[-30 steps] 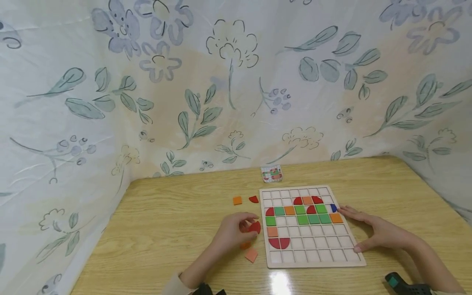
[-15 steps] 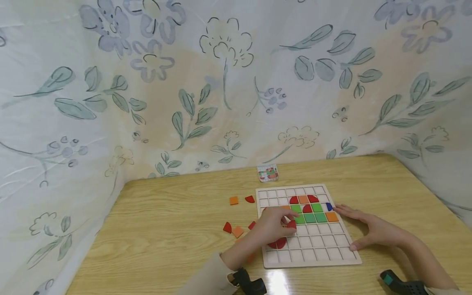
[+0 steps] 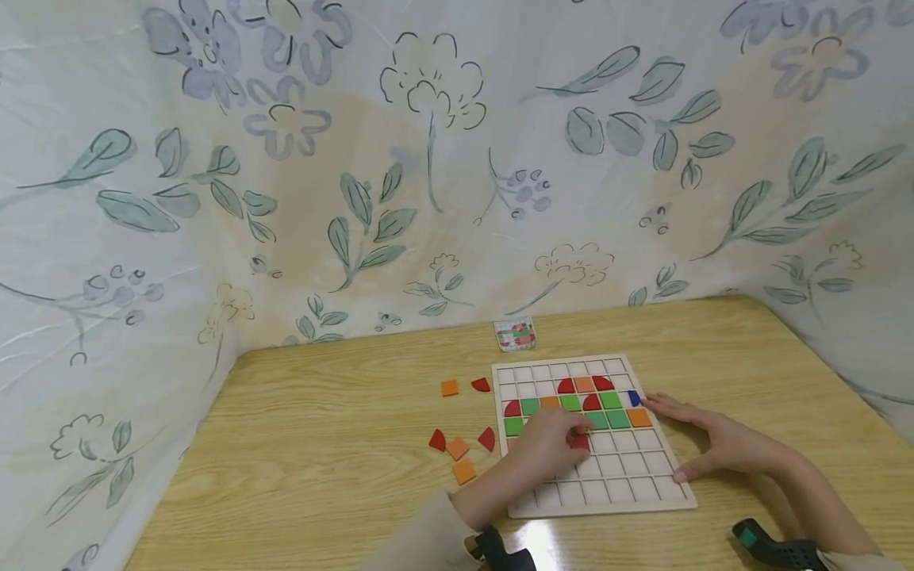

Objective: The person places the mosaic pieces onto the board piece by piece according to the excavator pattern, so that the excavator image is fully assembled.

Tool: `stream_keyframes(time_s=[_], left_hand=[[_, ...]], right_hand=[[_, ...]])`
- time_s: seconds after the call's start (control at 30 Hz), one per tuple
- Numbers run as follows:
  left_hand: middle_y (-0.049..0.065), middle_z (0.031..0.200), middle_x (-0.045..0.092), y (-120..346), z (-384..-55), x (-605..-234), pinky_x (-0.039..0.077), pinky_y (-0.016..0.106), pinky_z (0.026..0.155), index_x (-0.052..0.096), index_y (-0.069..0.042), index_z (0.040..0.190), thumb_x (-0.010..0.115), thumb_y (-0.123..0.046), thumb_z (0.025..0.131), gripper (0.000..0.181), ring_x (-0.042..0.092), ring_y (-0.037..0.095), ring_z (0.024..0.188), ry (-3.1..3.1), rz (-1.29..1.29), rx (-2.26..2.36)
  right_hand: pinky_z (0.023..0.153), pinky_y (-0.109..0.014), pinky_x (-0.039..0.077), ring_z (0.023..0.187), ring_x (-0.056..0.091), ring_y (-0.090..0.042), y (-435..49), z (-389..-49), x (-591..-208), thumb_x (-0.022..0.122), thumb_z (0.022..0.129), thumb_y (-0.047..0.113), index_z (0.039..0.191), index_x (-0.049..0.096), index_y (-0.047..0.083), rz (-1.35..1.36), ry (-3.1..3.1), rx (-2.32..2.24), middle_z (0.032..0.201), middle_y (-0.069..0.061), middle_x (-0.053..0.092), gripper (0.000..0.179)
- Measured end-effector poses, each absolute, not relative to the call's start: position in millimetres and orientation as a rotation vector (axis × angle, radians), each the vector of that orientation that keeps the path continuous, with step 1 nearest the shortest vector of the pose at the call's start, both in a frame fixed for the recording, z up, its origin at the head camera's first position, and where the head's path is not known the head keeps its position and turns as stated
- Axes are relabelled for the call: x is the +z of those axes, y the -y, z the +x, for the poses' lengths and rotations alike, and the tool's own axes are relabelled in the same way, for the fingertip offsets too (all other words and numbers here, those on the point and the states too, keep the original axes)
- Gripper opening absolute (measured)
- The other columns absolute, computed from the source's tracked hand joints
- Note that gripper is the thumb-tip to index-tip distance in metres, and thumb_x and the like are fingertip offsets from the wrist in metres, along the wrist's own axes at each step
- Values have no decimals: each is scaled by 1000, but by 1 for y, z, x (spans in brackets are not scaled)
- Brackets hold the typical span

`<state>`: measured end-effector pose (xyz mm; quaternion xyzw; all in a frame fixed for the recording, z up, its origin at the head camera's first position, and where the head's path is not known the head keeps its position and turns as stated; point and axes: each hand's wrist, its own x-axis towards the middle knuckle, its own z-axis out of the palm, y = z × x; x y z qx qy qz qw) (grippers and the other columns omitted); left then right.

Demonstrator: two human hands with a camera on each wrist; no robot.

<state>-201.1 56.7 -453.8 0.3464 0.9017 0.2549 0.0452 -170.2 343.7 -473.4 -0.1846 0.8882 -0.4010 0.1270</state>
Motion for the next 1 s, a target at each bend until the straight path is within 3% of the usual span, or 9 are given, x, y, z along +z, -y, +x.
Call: stream_keyframes(time_s=[0.33,0.5,0.8,1.0], left_hand=[[-13,67,52,-61,-198,-459,31,10,53,70,-22,105,73,-22,78,27,40,-2,60,-2799,1087,771],[-13,72,56,-62,-197,-459,31,11,56,70,-22,105,73,-23,78,28,40,-2,63,-2833,1116,721],[-14,85,64,-59,-199,-462,32,10,60,71,-22,105,73,-23,78,26,43,-3,67,-2833,1124,756],[-14,76,60,-59,-200,-464,31,10,58,71,-21,104,72,-22,79,25,42,-3,65,-2831,1137,777]], right_hand=[[86,-75,14,115,8,30,-345,-168,-476,80,67,28,143,35,16,-557,-2579,-1187,152,-13,20,89],[86,-75,15,116,8,29,-346,-168,-478,80,67,27,143,34,16,-566,-2575,-1203,153,-4,19,89],[87,-75,13,115,8,30,-345,-169,-478,80,67,28,144,34,16,-551,-2565,-1208,151,-17,18,90],[87,-75,13,115,8,30,-344,-170,-477,80,66,28,144,34,15,-565,-2573,-1202,150,-20,18,91]])
